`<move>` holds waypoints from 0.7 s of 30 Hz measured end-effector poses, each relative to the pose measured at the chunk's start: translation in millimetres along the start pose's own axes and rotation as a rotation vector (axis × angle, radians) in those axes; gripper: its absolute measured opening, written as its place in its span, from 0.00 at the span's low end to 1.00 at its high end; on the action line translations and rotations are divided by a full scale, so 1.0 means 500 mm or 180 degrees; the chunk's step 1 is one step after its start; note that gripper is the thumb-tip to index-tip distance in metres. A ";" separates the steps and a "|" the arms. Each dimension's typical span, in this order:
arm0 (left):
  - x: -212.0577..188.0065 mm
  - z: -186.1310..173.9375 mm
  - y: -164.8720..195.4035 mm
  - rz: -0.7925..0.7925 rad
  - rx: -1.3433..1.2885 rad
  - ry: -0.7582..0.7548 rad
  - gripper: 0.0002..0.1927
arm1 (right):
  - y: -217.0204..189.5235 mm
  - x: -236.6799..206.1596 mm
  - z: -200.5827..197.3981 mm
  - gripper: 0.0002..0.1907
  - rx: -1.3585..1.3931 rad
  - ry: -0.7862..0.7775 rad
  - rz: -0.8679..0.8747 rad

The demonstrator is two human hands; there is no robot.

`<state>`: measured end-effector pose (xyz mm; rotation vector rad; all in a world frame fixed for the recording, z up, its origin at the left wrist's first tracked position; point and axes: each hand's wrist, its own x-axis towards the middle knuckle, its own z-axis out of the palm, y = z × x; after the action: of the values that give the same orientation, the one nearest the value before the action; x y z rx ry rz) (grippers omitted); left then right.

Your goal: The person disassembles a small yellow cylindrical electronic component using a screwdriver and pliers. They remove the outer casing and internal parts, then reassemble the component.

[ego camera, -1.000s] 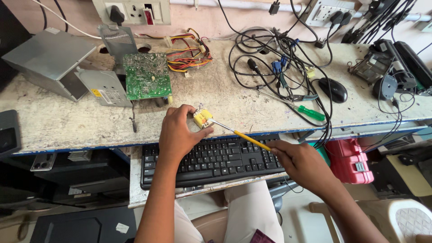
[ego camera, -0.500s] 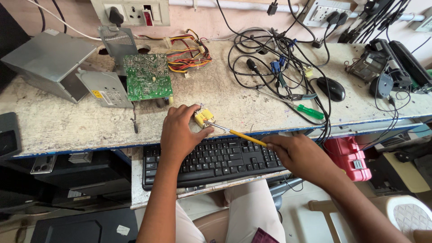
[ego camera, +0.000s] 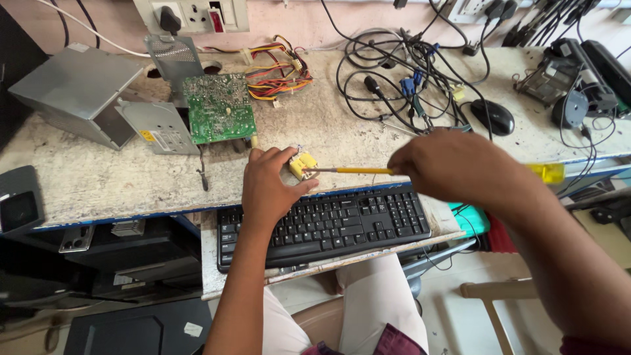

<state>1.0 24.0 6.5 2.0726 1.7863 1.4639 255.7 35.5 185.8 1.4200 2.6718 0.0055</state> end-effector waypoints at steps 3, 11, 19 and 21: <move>0.000 0.004 -0.005 0.0032 0.0044 0.0040 0.35 | -0.005 0.008 -0.002 0.15 0.0033 0.0062 -0.0147; -0.002 0.007 -0.003 -0.0144 0.0188 0.0000 0.36 | -0.041 -0.050 0.039 0.18 0.0055 0.0182 0.0576; 0.000 0.010 -0.009 -0.0262 0.0277 -0.0084 0.37 | 0.002 -0.027 0.068 0.15 0.0155 0.0242 0.0308; -0.002 0.012 -0.013 -0.0348 0.0256 -0.0151 0.37 | 0.015 -0.028 0.091 0.14 0.0240 0.0239 0.0390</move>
<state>0.1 28.5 -1.0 1.9912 1.9370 1.3259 274.1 25.8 142.6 1.6359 2.6655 -0.0323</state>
